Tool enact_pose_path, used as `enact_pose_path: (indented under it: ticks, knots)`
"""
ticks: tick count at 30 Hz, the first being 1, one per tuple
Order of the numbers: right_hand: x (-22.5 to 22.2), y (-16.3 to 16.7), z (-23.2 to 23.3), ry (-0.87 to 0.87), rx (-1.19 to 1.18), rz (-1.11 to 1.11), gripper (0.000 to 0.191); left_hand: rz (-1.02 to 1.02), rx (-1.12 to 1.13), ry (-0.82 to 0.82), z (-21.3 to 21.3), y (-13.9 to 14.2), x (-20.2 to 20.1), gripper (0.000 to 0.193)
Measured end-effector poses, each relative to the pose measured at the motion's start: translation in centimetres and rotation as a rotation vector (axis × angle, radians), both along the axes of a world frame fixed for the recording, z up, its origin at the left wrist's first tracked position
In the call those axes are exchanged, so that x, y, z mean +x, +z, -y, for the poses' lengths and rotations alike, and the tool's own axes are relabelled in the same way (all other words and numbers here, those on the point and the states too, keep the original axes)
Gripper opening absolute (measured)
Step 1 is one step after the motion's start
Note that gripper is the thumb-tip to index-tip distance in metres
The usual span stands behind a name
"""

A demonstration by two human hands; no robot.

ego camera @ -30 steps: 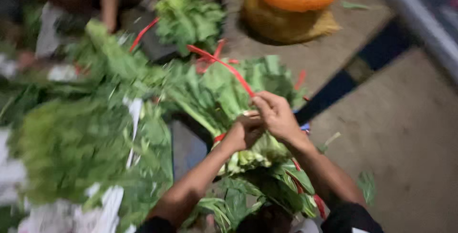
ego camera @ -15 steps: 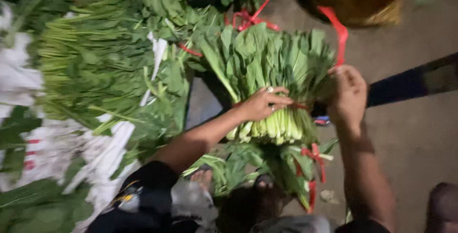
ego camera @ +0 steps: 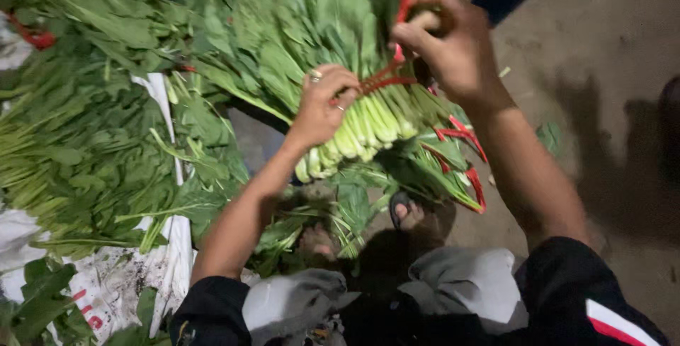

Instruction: The person gathers leafy green vegetables from a pile, aligns the stems, and ties them into bundles using red plastic ties. The person repeats this process multiple times, placing finished bundles on a nearby surface.

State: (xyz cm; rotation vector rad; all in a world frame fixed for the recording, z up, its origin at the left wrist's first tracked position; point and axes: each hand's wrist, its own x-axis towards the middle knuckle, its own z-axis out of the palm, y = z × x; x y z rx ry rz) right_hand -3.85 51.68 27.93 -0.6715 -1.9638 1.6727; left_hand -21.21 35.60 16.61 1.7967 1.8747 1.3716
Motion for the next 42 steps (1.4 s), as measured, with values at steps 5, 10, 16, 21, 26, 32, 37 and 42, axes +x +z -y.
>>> enact_pose_path:
  ticks: [5, 10, 16, 21, 26, 32, 37, 42]
  knots:
    - [-0.6, -5.4, 1.3, 0.173, 0.150, 0.085, 0.015, 0.058, 0.019, -0.008, 1.3, -1.3, -0.1, 0.009]
    - [-0.4, -7.9, 1.0, 0.391, 0.543, 0.137, 0.031, 0.106, -0.029, 0.068, 1.4, -1.2, -0.6, 0.009]
    - [-1.4, -7.7, -0.3, 0.382, 0.631, 0.230, 0.025, 0.077, -0.052, 0.380, -1.0, -1.4, 2.8, 0.007]
    - [-0.7, -10.3, -2.3, 0.402, 0.449, 0.279, 0.013, 0.056, -0.018, 0.315, -1.0, -1.5, 4.3, 0.012]
    - [-2.0, -10.6, -3.4, 0.633, 0.394, 0.448, 0.024, 0.037, 0.062, 0.317, -0.7, -1.2, 4.4, 0.017]
    - [-5.3, -6.6, -4.5, 0.907, 0.800, 1.038, 0.036, 0.146, 0.027, 0.314, -1.3, -2.3, 4.6, 0.011]
    - [-4.9, -5.7, -3.3, 0.810, 0.748, 0.819, 0.028, 0.136, -0.016, 0.317, -1.2, -2.2, 3.7, 0.014]
    - [-0.7, -4.0, -0.3, 0.346, 0.063, 0.377, 0.037, 0.183, -0.087, 0.307, -0.7, -0.5, 3.2, 0.011]
